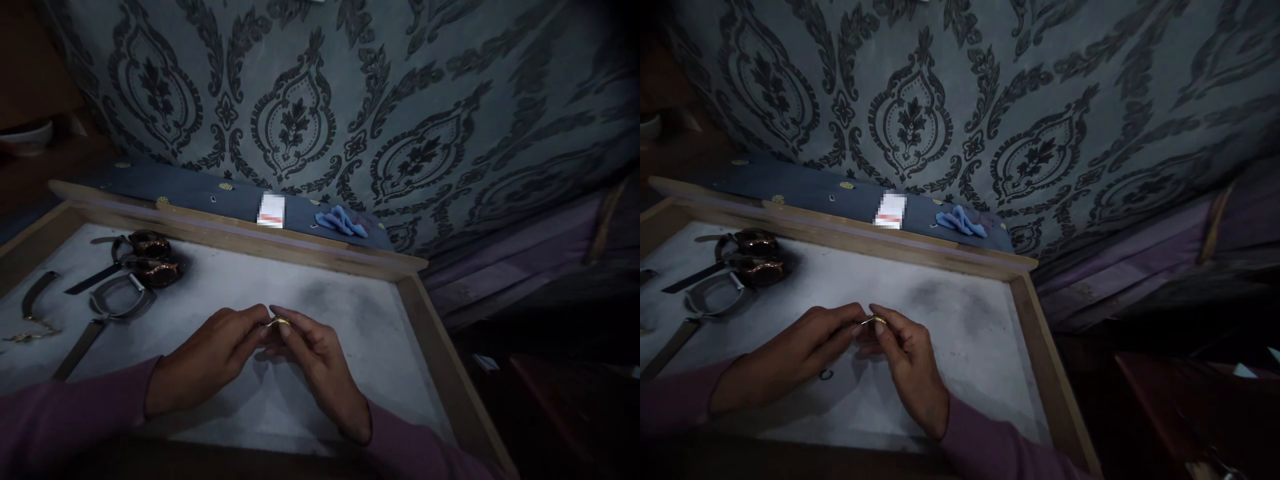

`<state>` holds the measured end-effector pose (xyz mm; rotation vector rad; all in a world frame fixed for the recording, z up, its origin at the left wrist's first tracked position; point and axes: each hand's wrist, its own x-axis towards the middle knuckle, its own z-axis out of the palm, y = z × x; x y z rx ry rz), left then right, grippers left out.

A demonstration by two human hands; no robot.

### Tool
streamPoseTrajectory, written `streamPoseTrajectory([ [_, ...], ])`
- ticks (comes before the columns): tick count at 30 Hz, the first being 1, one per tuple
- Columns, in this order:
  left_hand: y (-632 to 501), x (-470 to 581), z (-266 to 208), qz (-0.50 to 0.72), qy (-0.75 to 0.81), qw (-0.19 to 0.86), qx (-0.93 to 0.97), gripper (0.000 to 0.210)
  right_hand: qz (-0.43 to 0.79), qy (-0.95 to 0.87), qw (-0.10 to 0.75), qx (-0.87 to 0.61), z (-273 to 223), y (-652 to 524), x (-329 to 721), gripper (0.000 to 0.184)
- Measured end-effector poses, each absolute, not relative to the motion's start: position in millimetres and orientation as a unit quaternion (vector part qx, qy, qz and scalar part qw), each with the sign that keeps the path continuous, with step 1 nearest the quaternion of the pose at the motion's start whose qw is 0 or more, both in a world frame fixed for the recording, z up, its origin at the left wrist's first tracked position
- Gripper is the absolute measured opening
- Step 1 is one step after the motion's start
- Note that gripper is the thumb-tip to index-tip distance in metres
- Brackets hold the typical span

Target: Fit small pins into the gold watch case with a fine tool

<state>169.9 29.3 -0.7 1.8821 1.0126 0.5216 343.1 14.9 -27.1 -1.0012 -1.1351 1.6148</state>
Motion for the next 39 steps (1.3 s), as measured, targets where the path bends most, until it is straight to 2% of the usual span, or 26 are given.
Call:
streamPoseTrajectory([
  [13,32,170,8,0.180,0.421,0.431,0.777,0.023,0.593,-0.535,0.424,-0.427,-29,12,345,0.031],
  [23,27,176,-6,0.190,0.433,0.448,0.758,0.026,0.451,-0.661,0.386,-0.458,-23,13,345,0.030],
  [39,29,176,-3,0.211,0.437,0.467,0.740,0.024,0.609,-0.530,0.428,-0.407,-35,21,345,0.027],
])
